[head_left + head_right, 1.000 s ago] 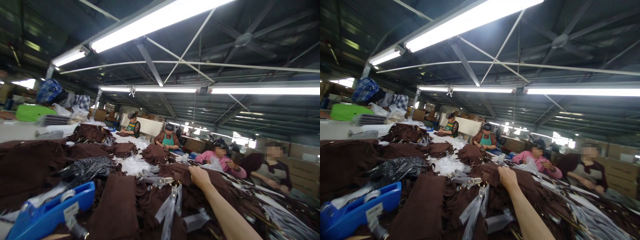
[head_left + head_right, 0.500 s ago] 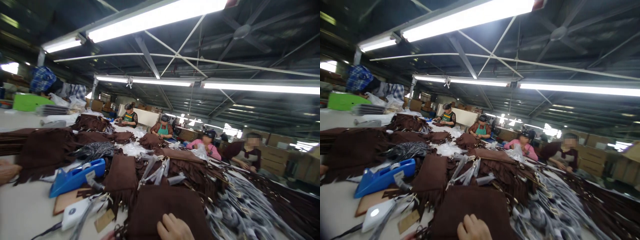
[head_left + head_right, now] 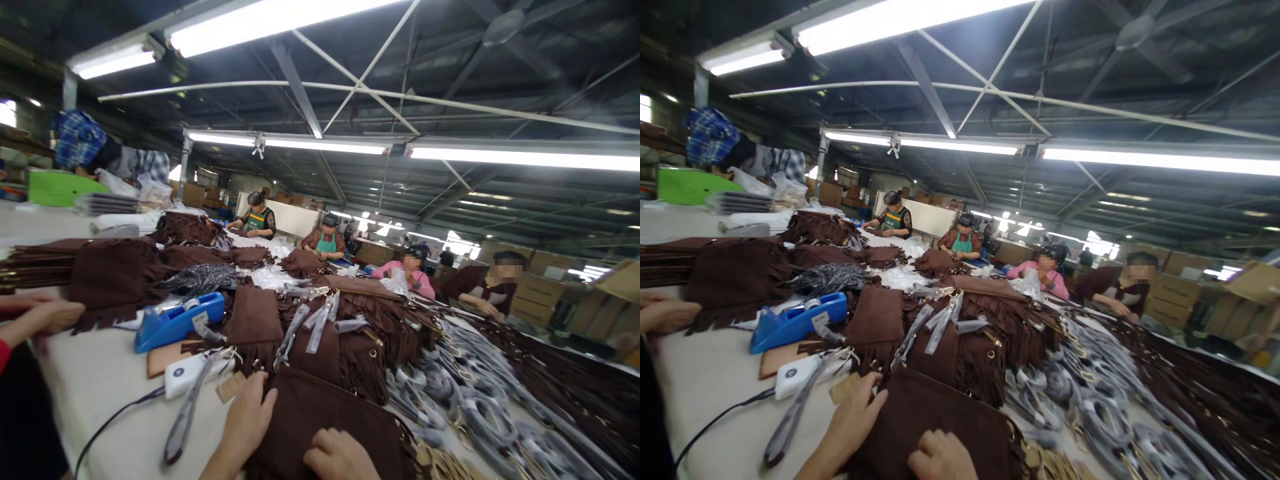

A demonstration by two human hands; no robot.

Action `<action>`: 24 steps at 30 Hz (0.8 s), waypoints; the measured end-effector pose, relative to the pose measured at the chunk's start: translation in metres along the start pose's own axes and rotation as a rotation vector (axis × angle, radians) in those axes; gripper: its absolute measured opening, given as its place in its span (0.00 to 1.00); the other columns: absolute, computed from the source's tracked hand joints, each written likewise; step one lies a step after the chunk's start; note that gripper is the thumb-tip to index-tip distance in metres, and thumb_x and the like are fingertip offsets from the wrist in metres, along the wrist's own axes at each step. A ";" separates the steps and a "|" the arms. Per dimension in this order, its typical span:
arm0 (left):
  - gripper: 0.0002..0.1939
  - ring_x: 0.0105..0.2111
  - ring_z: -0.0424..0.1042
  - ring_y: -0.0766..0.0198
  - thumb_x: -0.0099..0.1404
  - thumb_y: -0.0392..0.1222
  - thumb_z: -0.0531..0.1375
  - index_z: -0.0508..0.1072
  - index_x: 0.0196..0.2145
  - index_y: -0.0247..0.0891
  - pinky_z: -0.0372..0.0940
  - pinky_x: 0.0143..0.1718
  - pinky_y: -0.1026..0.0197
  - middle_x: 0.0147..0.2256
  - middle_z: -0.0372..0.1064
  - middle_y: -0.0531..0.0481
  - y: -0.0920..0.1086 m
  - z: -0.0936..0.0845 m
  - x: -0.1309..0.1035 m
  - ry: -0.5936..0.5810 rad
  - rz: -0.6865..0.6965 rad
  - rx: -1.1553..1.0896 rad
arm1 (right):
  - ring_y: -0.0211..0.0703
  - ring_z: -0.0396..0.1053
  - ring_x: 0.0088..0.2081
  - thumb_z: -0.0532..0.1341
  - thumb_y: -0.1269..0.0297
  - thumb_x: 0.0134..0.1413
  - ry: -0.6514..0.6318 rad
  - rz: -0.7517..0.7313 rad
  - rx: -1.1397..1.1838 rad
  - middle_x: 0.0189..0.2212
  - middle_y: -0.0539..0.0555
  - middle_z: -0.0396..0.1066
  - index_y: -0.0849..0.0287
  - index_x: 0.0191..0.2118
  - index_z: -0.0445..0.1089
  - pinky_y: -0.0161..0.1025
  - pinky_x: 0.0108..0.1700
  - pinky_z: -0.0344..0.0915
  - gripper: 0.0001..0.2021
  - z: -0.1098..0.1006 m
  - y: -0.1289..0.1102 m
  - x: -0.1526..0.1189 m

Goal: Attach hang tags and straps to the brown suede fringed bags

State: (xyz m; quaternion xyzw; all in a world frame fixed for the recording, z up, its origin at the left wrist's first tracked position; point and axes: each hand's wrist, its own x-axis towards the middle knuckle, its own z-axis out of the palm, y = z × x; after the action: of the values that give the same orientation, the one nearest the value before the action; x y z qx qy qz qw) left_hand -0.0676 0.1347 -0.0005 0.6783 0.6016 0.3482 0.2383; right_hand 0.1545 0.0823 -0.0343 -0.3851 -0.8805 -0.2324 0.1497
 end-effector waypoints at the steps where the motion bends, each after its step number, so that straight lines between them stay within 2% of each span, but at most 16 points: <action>1: 0.18 0.53 0.68 0.49 0.63 0.42 0.50 0.69 0.48 0.34 0.58 0.57 0.51 0.49 0.71 0.38 0.001 0.003 0.007 -0.007 -0.005 0.002 | 0.44 0.71 0.32 0.66 0.56 0.51 -0.023 0.093 0.056 0.33 0.48 0.74 0.52 0.32 0.68 0.37 0.32 0.63 0.09 -0.014 0.007 0.009; 3: 0.18 0.55 0.66 0.50 0.63 0.40 0.51 0.68 0.49 0.33 0.55 0.59 0.52 0.51 0.69 0.36 0.003 0.009 0.020 -0.016 -0.009 -0.001 | 0.49 0.70 0.46 0.61 0.64 0.58 -0.099 0.318 0.098 0.47 0.53 0.73 0.52 0.43 0.70 0.43 0.46 0.63 0.07 -0.040 0.024 0.032; 4: 0.19 0.56 0.65 0.50 0.63 0.39 0.51 0.67 0.50 0.32 0.54 0.60 0.53 0.53 0.68 0.36 0.003 0.012 0.025 -0.018 -0.014 -0.010 | 0.51 0.69 0.50 0.59 0.65 0.60 -0.185 0.369 0.108 0.51 0.56 0.72 0.54 0.46 0.70 0.45 0.49 0.62 0.09 -0.050 0.033 0.043; 6: 0.21 0.59 0.63 0.51 0.63 0.38 0.52 0.65 0.54 0.32 0.53 0.61 0.54 0.56 0.65 0.35 0.002 0.018 0.035 -0.018 -0.033 -0.044 | 0.54 0.68 0.51 0.60 0.64 0.60 -0.310 0.391 0.130 0.50 0.58 0.72 0.56 0.49 0.70 0.47 0.50 0.61 0.12 -0.058 0.046 0.063; 9: 0.22 0.56 0.66 0.51 0.62 0.39 0.54 0.64 0.53 0.32 0.56 0.58 0.55 0.53 0.67 0.36 -0.004 0.024 0.050 -0.012 -0.094 -0.134 | 0.57 0.70 0.48 0.66 0.61 0.53 -0.392 0.344 0.161 0.46 0.58 0.75 0.57 0.50 0.71 0.49 0.49 0.62 0.18 -0.047 0.052 0.085; 13: 0.25 0.45 0.74 0.49 0.57 0.42 0.58 0.63 0.51 0.29 0.65 0.48 0.53 0.42 0.73 0.37 -0.019 0.028 0.064 -0.005 -0.205 -0.326 | 0.59 0.73 0.44 0.70 0.64 0.45 -0.462 0.374 0.180 0.42 0.61 0.77 0.62 0.48 0.72 0.47 0.45 0.64 0.21 -0.027 0.044 0.099; 15: 0.27 0.43 0.75 0.48 0.56 0.47 0.59 0.63 0.50 0.28 0.67 0.44 0.53 0.40 0.74 0.36 -0.023 0.027 0.064 -0.022 -0.231 -0.449 | 0.55 0.74 0.44 0.69 0.66 0.47 -0.448 0.391 0.195 0.41 0.58 0.77 0.60 0.46 0.72 0.42 0.43 0.63 0.17 -0.031 0.043 0.102; 18: 0.30 0.41 0.76 0.49 0.56 0.60 0.58 0.67 0.48 0.32 0.69 0.42 0.53 0.39 0.76 0.39 -0.014 0.017 0.054 -0.094 -0.205 -0.636 | 0.46 0.73 0.46 0.63 0.68 0.54 -0.371 0.394 0.221 0.42 0.51 0.75 0.54 0.44 0.70 0.36 0.42 0.62 0.11 -0.058 0.043 0.104; 21: 0.33 0.43 0.77 0.50 0.54 0.64 0.60 0.69 0.49 0.36 0.69 0.44 0.54 0.42 0.77 0.41 0.007 -0.006 0.035 -0.223 -0.099 -0.873 | 0.43 0.73 0.43 0.61 0.71 0.55 -0.270 0.370 0.254 0.41 0.49 0.74 0.52 0.42 0.70 0.34 0.40 0.61 0.10 -0.100 0.039 0.105; 23: 0.36 0.47 0.75 0.48 0.55 0.62 0.61 0.65 0.54 0.36 0.68 0.47 0.53 0.48 0.75 0.38 0.020 -0.025 0.021 -0.338 -0.062 -1.052 | 0.43 0.73 0.42 0.61 0.72 0.56 -0.212 0.336 0.252 0.41 0.49 0.73 0.51 0.42 0.71 0.34 0.40 0.62 0.10 -0.124 0.031 0.104; 24: 0.38 0.49 0.74 0.47 0.56 0.62 0.61 0.62 0.57 0.36 0.68 0.48 0.52 0.51 0.73 0.36 0.025 -0.033 0.015 -0.335 -0.075 -1.073 | 0.44 0.72 0.42 0.61 0.72 0.56 -0.191 0.330 0.231 0.41 0.49 0.73 0.50 0.42 0.71 0.34 0.39 0.62 0.10 -0.132 0.026 0.103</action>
State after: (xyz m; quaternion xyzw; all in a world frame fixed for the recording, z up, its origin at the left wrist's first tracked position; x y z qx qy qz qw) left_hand -0.0762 0.1423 0.0423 0.4861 0.3177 0.4842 0.6545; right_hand 0.1174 0.0911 0.1311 -0.5243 -0.8366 -0.0648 0.1446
